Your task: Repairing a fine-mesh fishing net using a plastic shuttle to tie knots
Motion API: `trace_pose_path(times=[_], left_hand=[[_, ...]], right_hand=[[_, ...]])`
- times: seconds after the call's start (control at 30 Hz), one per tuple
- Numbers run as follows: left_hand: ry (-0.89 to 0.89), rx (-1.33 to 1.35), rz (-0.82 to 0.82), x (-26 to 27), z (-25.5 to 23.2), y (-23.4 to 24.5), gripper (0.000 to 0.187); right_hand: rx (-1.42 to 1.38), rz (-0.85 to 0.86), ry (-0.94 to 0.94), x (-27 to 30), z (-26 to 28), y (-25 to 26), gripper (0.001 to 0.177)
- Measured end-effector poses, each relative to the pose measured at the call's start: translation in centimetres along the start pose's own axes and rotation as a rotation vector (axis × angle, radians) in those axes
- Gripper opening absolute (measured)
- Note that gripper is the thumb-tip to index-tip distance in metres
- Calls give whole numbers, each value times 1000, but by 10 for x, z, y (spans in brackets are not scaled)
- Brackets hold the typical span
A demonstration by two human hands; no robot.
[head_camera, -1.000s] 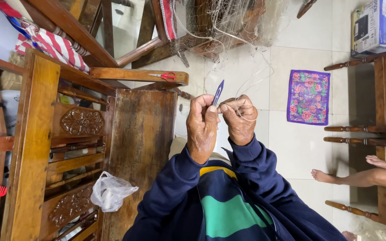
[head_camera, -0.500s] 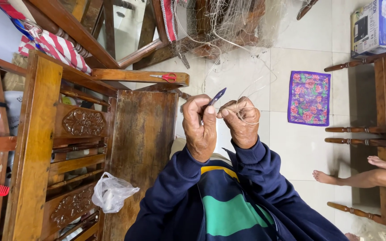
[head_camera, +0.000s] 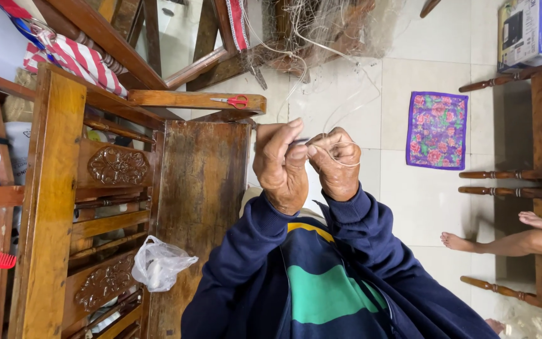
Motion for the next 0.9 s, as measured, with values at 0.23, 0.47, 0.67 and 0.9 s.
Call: trace_pose_path(times=[0.23, 0.47, 0.67, 0.9], left_hand=[[-107, -174, 0, -3, -19, -1, 19], [-391, 7, 213, 17, -78, 26, 8], [1, 478, 202, 27, -98, 12, 7], [178, 704, 125, 70, -77, -2, 19]], right_hand=[[20, -12, -4, 5, -6, 2, 26], [-107, 7, -130, 7, 15, -14, 26], [-141, 76, -210, 2, 28, -15, 21], [-363, 117, -178, 5, 27, -16, 18]])
Point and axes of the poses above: each hand's wrist, its own x-axis away from the middle knuckle, its own y-axis out of the back of the hand, z = x × y, the point moved 2 cm from there along -x, towards the middle knuckle, and after that the axes turned 9 degrees about x, right-handed, at the moved point
